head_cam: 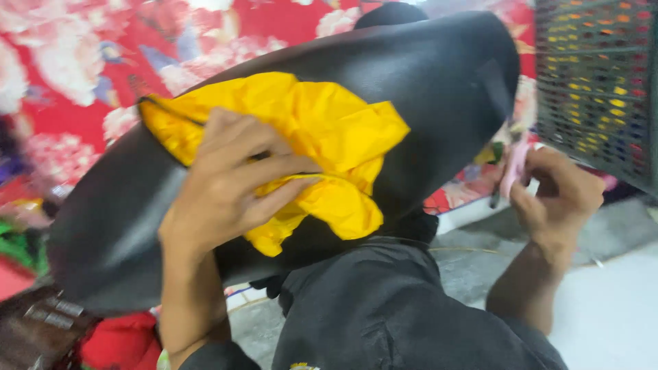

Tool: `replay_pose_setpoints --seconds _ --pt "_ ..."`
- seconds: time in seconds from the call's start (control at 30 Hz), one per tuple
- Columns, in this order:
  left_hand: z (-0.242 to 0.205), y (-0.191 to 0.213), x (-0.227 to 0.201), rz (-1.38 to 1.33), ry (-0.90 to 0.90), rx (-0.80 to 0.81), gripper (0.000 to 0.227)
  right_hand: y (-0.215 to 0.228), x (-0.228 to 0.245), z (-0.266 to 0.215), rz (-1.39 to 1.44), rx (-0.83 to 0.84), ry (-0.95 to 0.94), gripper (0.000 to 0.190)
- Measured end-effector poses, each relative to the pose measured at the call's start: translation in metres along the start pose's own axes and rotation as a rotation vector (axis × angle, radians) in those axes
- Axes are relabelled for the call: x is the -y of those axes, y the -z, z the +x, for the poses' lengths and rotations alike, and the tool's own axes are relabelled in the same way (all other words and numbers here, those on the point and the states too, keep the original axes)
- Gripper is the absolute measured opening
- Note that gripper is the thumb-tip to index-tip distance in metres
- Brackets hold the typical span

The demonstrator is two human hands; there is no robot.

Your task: The person is assembling a yellow fabric cover by threading a black elastic band through its hem and using scissors to trim the excess band.

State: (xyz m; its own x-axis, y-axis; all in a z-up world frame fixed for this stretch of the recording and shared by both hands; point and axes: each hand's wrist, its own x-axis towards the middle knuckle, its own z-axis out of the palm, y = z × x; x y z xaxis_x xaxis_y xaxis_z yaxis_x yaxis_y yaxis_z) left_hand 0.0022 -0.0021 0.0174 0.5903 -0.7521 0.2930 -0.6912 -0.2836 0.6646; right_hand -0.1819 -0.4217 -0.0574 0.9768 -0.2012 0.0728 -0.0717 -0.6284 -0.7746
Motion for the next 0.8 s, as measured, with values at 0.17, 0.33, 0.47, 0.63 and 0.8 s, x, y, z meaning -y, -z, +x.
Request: replay_pose_setpoints --seconds 0.17,0.33,0.47,0.63,0.8 --pt "0.005 0.007 -0.016 0.0 0.032 -0.084 0.012 0.019 -0.042 -0.009 -0.383 -0.302 0.004 0.023" --pt "0.0 0.008 -0.023 0.03 0.099 -0.106 0.012 0.006 -0.138 -0.046 -0.77 -0.251 -0.103 0.02" --pt "-0.001 0.006 -0.026 0.016 0.139 -0.116 0.009 -0.053 -0.158 -0.056 -0.675 -0.207 -0.344 0.018" --pt "0.004 0.012 -0.023 -0.007 0.2 -0.09 0.02 -0.112 -0.188 -0.086 -0.5 -0.181 -0.508 0.026" --pt "0.002 0.016 -0.016 -0.037 0.074 -0.106 0.01 -0.127 -0.214 -0.104 -0.52 -0.196 -0.279 0.021"
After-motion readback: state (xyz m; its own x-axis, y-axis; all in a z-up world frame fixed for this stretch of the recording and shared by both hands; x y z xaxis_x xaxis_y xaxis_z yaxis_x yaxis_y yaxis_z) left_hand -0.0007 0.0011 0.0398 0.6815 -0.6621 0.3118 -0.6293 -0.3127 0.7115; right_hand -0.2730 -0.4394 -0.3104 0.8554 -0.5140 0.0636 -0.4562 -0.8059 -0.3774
